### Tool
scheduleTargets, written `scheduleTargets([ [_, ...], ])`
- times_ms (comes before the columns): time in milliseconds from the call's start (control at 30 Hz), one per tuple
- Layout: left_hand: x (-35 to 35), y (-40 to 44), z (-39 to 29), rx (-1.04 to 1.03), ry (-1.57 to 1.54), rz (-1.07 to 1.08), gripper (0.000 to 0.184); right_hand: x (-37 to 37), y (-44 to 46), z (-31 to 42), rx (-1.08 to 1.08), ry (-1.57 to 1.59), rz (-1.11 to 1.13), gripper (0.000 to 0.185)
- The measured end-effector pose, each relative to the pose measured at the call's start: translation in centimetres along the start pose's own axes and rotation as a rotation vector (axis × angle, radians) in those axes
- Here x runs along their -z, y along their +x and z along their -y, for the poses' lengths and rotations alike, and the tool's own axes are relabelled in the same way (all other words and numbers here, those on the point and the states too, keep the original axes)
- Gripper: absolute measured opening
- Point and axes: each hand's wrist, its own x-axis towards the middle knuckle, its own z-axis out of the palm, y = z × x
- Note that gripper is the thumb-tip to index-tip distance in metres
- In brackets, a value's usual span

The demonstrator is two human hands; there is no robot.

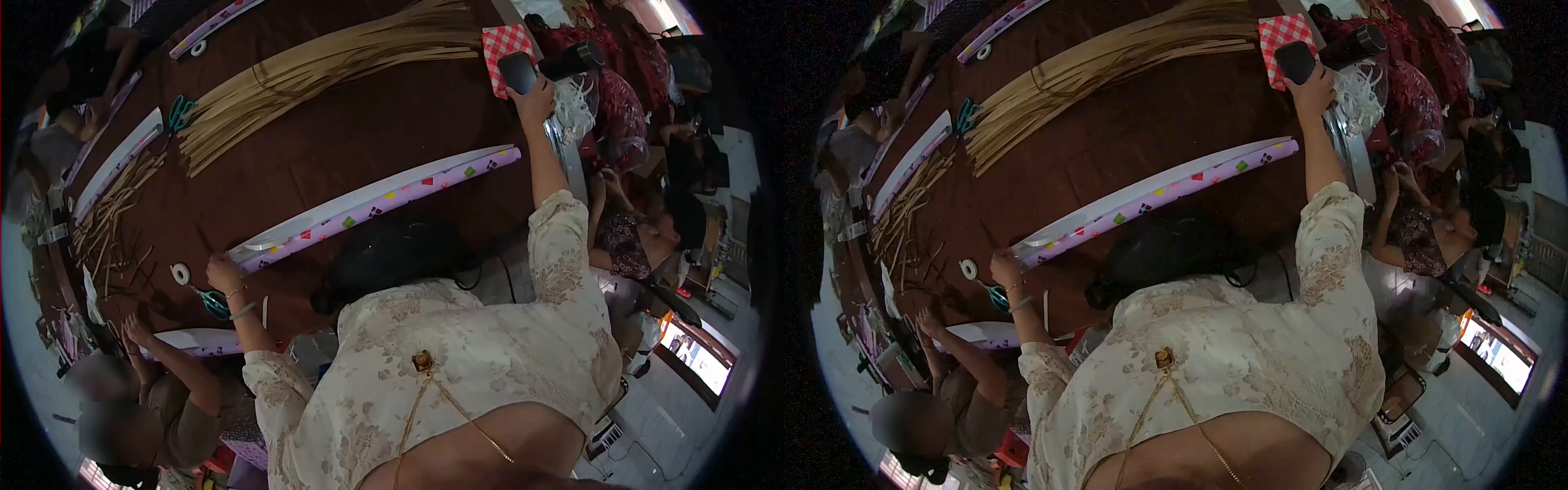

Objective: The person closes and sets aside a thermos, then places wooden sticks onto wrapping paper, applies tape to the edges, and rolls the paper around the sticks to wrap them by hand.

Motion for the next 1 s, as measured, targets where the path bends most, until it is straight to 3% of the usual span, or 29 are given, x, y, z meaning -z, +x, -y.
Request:
scheduleTargets([
  [633,0.3,-0.2,-0.3,0.021,-0.024,-0.001,0.02,-1.1,0.4,-1.0,0.058,0.038,-0.078,0.088],
  [800,-0.7,0.1,0.4,0.032,-0.028,-0.025,0.019,-2.0,1.4,-1.9,0.029,0.073,0.034,0.093],
  [933,-0.5,0.0,-0.2,0.036,0.02,-0.017,0.023,-3.1,1.9,-2.6,0.016,0.013,-0.022,0.092],
  [1000,-0.6,0.0,-0.4,0.053,0.038,-0.034,0.022,-2.6,3.2,-3.1,0.121,0.08,0.177,0.097],
])
